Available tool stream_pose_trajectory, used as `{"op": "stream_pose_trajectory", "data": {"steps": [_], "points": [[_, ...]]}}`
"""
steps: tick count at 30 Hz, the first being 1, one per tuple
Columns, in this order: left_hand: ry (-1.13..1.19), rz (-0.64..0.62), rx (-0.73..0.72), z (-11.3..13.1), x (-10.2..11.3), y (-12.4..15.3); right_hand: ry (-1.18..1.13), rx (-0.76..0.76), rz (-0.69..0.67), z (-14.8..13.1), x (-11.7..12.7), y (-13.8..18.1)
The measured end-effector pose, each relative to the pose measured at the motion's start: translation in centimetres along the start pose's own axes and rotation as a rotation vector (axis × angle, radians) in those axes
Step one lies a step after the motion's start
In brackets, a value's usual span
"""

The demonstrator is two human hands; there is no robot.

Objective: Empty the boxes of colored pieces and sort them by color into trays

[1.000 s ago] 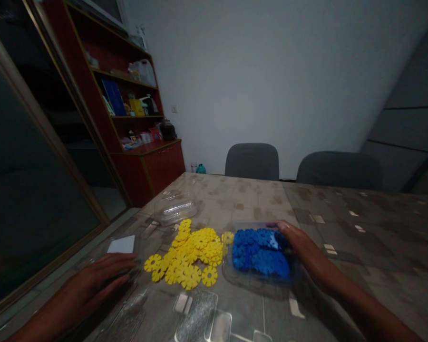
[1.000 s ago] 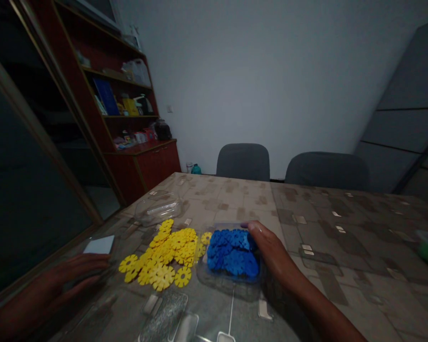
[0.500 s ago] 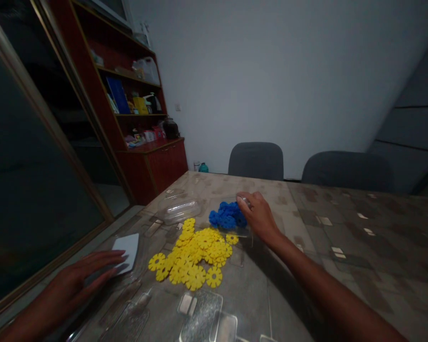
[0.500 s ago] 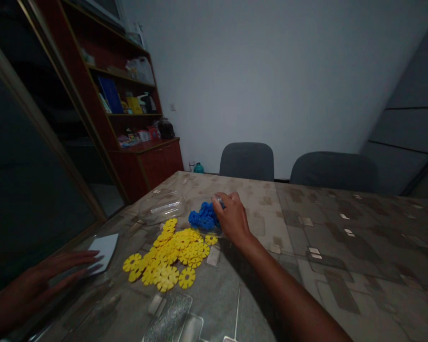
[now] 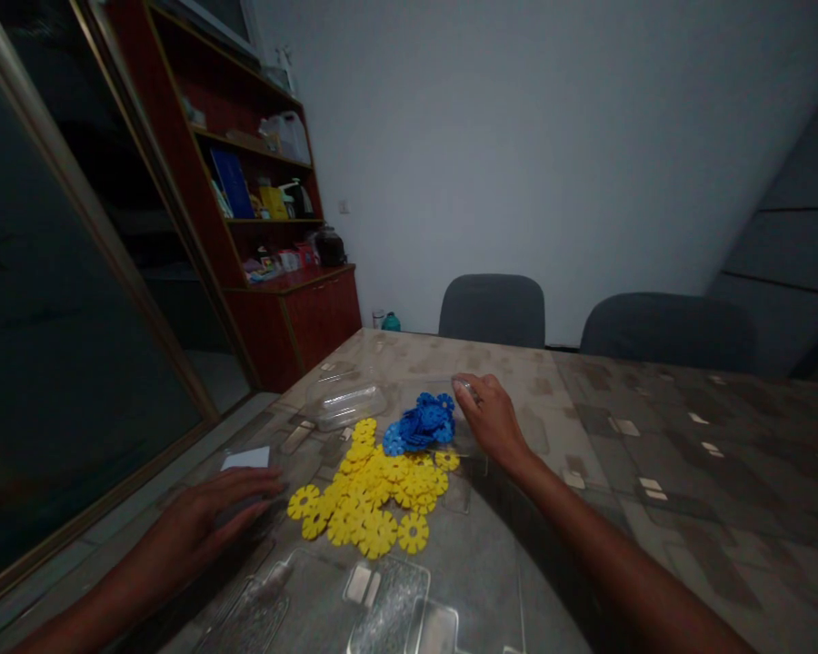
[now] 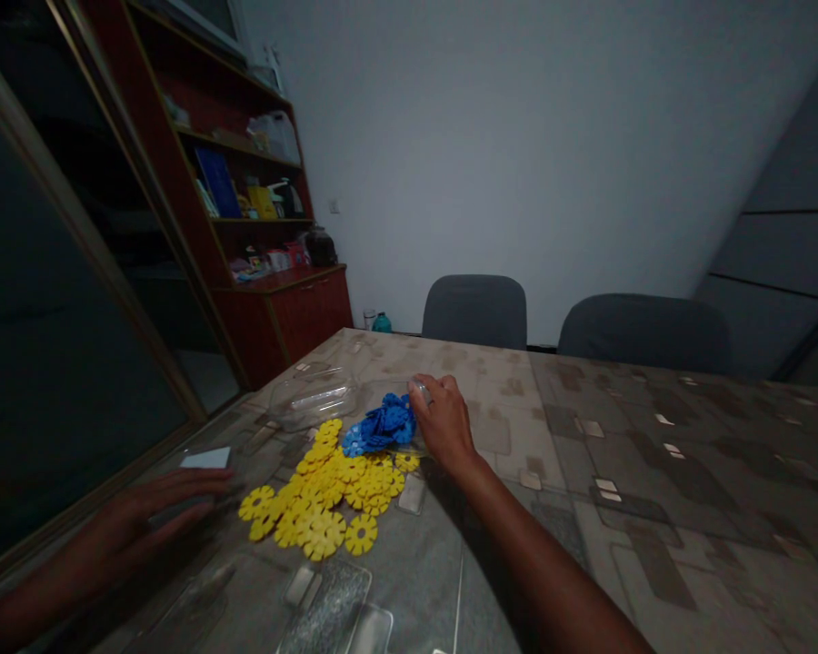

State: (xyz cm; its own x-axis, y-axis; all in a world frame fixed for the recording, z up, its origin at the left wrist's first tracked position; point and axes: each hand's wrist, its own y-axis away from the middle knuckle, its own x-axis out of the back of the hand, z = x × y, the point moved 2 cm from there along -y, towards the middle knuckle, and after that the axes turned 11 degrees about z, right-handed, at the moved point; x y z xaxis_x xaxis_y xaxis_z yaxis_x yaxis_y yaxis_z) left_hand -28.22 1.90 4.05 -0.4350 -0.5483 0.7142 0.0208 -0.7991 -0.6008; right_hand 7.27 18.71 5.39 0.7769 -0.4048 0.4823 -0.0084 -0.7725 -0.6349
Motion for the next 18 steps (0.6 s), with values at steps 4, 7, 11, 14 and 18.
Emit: {"op": "stream_pose_trajectory", "data": {"steps": [4,7,11,14,18], "points": [[0.110,-0.139,-0.081,1.1,-3.3,-2.3,-0.021,-0.011,0.002,0.6,0.5,0.4],[0.145,-0.170,-0.062,1.9,-5.4,-3.7,-0.039,0.056,-0.009,-1.1,1.4,1.6],[0.147,-0.138,0.064,2.7,-7.7,-2.7,-0.019,0.224,-0.013,-4.1,2.6,3.3],[0.141,-0.110,0.160,3.3,-9.3,-0.4,0.061,0.320,0.035,-5.1,2.9,3.9],[0.162,-0.088,0.227,4.2,-11.5,1.3,0.066,0.449,0.032,-5.5,2.3,4.5]]}}
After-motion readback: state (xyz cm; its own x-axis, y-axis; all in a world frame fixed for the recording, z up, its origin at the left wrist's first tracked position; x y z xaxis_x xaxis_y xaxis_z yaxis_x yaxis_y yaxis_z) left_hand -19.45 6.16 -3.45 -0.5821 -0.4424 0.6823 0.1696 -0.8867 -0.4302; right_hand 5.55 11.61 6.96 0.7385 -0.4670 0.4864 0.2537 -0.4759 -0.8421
